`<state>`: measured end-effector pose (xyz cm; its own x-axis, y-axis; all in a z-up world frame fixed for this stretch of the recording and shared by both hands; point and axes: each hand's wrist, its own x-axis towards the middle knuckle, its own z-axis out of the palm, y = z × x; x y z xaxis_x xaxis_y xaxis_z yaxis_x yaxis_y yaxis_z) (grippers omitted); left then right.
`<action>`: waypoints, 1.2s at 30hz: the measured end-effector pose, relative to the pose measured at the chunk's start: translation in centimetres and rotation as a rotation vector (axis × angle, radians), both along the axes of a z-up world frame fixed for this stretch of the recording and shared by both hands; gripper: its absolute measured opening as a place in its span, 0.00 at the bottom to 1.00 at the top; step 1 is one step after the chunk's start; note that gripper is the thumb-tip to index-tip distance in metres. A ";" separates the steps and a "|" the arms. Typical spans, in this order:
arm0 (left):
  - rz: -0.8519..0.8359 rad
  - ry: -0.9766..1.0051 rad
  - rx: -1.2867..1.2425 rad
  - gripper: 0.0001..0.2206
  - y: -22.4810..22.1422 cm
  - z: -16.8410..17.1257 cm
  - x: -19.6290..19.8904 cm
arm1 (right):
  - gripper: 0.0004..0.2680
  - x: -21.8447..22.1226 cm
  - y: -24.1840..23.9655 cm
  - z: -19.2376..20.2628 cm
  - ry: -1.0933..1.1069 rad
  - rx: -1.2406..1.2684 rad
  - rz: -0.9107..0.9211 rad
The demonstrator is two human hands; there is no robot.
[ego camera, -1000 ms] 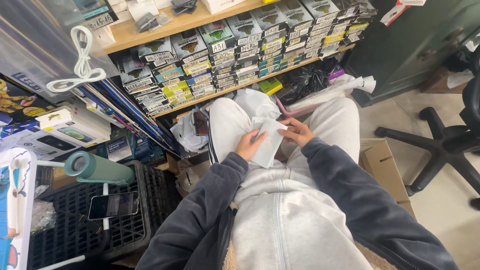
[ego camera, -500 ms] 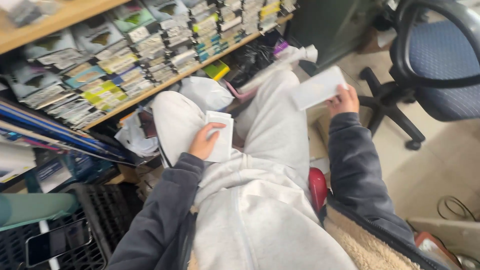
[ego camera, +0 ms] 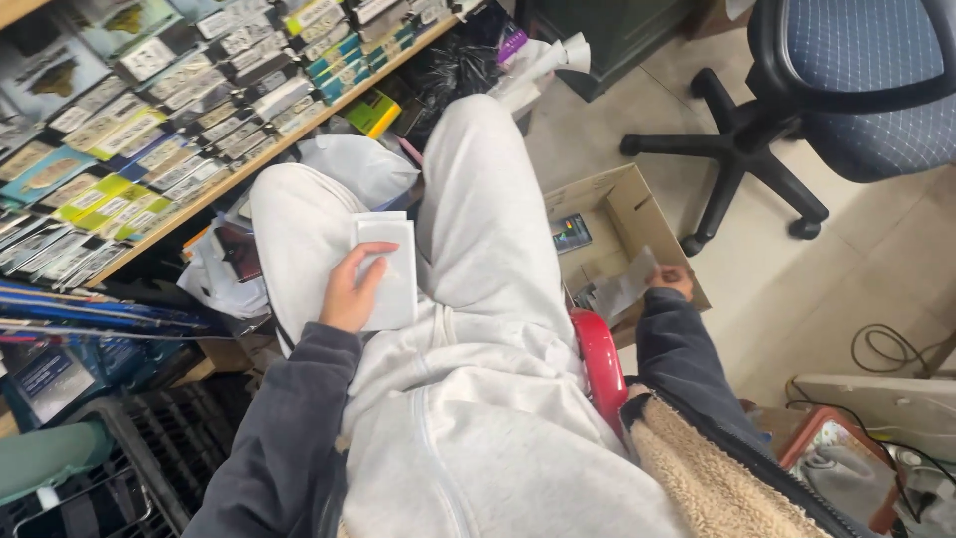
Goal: The person is sitting on the floor and packaging small black boxes into white protective paper sleeves.
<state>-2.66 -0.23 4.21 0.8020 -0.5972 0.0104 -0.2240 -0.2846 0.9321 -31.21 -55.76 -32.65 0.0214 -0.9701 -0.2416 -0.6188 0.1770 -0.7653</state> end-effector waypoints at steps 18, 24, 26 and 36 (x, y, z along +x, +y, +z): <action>0.149 0.160 -0.020 0.09 -1.8 2.0 -0.8 | 0.05 -1.0 8.6 -4.5 0.471 0.175 0.572; 0.112 0.139 -0.061 0.08 -2.3 1.0 -0.7 | 0.32 13.3 13.2 14.4 0.057 0.363 0.516; 0.106 0.132 -0.077 0.08 -2.9 1.0 -0.2 | 0.32 14.4 13.7 14.4 0.083 0.376 0.552; 0.062 0.269 -0.082 0.08 -3.6 1.7 1.3 | 0.25 22.4 21.0 25.5 0.320 0.420 0.735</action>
<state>-1.37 -3.87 5.89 0.8173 -0.5530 -0.1615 0.0497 -0.2116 0.9761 -8.86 -34.74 -7.19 0.4719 -0.5693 -0.6732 -0.8580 -0.1209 -0.4992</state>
